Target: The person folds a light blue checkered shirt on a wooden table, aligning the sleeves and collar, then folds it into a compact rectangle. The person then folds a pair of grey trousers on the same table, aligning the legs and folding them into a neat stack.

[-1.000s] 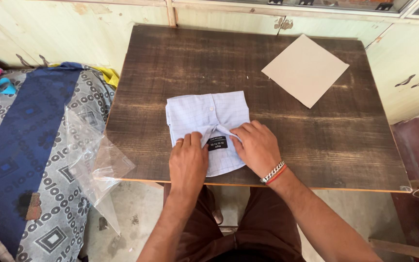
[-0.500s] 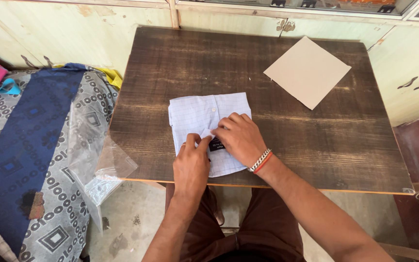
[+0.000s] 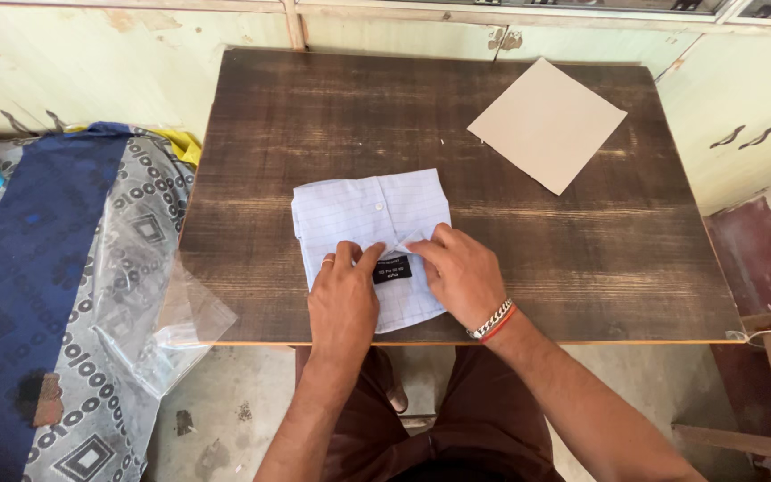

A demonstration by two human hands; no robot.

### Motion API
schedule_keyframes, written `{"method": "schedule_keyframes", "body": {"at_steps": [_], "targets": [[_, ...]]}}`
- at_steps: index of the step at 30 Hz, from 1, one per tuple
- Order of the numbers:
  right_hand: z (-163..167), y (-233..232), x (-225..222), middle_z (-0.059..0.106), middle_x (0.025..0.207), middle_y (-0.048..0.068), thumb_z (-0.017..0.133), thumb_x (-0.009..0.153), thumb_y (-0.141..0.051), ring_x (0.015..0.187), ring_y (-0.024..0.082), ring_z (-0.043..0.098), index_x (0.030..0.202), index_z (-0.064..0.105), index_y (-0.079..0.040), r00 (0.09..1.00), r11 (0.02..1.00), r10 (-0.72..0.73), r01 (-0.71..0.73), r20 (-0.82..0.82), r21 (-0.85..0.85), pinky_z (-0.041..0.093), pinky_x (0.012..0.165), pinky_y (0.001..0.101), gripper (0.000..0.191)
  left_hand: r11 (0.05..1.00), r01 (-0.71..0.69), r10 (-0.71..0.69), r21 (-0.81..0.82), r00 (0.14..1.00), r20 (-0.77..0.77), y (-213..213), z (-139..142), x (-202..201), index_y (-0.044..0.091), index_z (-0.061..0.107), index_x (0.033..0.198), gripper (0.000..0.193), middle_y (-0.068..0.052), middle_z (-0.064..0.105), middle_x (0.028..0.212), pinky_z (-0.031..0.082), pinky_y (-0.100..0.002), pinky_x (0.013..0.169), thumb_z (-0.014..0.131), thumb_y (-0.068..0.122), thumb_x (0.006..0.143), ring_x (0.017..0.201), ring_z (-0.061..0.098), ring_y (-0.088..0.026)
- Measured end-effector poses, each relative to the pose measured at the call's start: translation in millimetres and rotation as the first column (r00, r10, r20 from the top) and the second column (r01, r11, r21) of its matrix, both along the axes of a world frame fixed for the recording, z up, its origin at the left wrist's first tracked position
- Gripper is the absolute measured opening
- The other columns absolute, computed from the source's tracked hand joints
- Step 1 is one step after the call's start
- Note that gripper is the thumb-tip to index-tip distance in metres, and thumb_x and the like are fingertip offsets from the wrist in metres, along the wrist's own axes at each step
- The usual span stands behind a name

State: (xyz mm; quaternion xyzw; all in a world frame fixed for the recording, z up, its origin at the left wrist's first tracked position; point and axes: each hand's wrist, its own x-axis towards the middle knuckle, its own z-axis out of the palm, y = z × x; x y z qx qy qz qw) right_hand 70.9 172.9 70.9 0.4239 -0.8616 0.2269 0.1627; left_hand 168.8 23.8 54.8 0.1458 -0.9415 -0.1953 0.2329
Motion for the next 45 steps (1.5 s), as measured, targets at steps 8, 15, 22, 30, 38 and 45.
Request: {"method": "schedule_keyframes", "body": {"at_steps": [8,15,22,30,38,45], "targets": [[0.7,-7.9,-2.1,0.065,0.090,0.000,0.076,0.083,-0.013,0.083,0.022,0.065,0.098,0.076,-0.014,0.998,0.998,0.030,-0.027,0.058,-0.057,0.054,0.071,0.0367,0.016,0.989,0.117,-0.121,-0.090,0.992,-0.044,-5.1,-4.2,-15.6,0.005,0.069,0.117,0.040,-0.013,0.065,0.103,0.053,-0.042,0.079,0.070,0.001,0.077,0.095,0.064,-0.033],[-8.6,5.9,-22.6,0.070,0.102,0.005,0.072,0.085,-0.015,0.098,0.027,0.062,0.099,0.078,-0.011,0.943,0.990,0.141,-0.128,0.301,-0.062,0.050,0.088,0.0410,0.015,0.989,0.138,-0.145,0.062,0.980,0.139,-8.7,9.8,-18.4,0.009,0.070,0.113,0.029,-0.010,0.069,0.106,0.053,-0.045,0.084,0.072,0.013,0.084,0.101,0.065,-0.034],[-32.1,-8.4,-82.8,0.053,0.153,0.014,0.048,0.109,-0.032,0.144,0.033,0.046,0.142,0.061,-0.011,0.977,0.989,0.096,-0.072,0.190,-0.131,0.037,0.117,0.0453,0.042,0.998,0.008,0.000,0.066,0.992,-0.127,-56.2,-1.5,-48.9,0.006,0.064,0.137,0.038,-0.016,0.063,0.142,0.044,-0.049,0.108,0.056,0.027,0.107,0.135,0.055,-0.036],[-58.3,-34.6,-93.3,0.034,0.165,0.008,0.029,0.108,-0.044,0.153,0.026,0.027,0.160,0.036,-0.022,0.997,0.943,0.058,-0.072,0.054,0.325,0.017,0.124,0.0510,0.056,0.989,0.098,-0.089,-0.115,0.993,0.079,-66.1,-60.1,-63.2,-0.003,0.035,0.157,0.067,-0.020,0.038,0.163,0.022,-0.047,0.124,0.032,0.043,0.109,0.153,0.032,-0.030],[-56.6,-24.8,-101.0,0.033,0.165,0.010,0.027,0.108,-0.047,0.153,0.028,0.026,0.159,0.036,-0.021,0.981,0.955,0.067,-0.116,0.180,0.274,0.016,0.123,0.0497,0.058,0.980,0.184,-0.180,-0.071,0.982,0.062,-77.3,-53.7,-54.7,0.002,0.038,0.157,0.061,-0.019,0.036,0.165,0.022,-0.048,0.124,0.035,0.040,0.110,0.155,0.029,-0.032],[-63.0,-1.3,-136.3,0.065,0.133,0.011,0.054,0.106,-0.028,0.123,0.031,0.059,0.136,0.061,-0.010,0.916,0.989,-0.022,0.080,0.401,-0.128,0.047,0.107,0.0413,0.036,0.989,-0.138,0.132,0.059,0.986,0.101,-116.7,-38.6,-43.8,0.013,0.058,0.144,0.050,-0.014,0.059,0.142,0.042,-0.049,0.108,0.055,0.004,0.095,0.128,0.055,-0.038]]}}
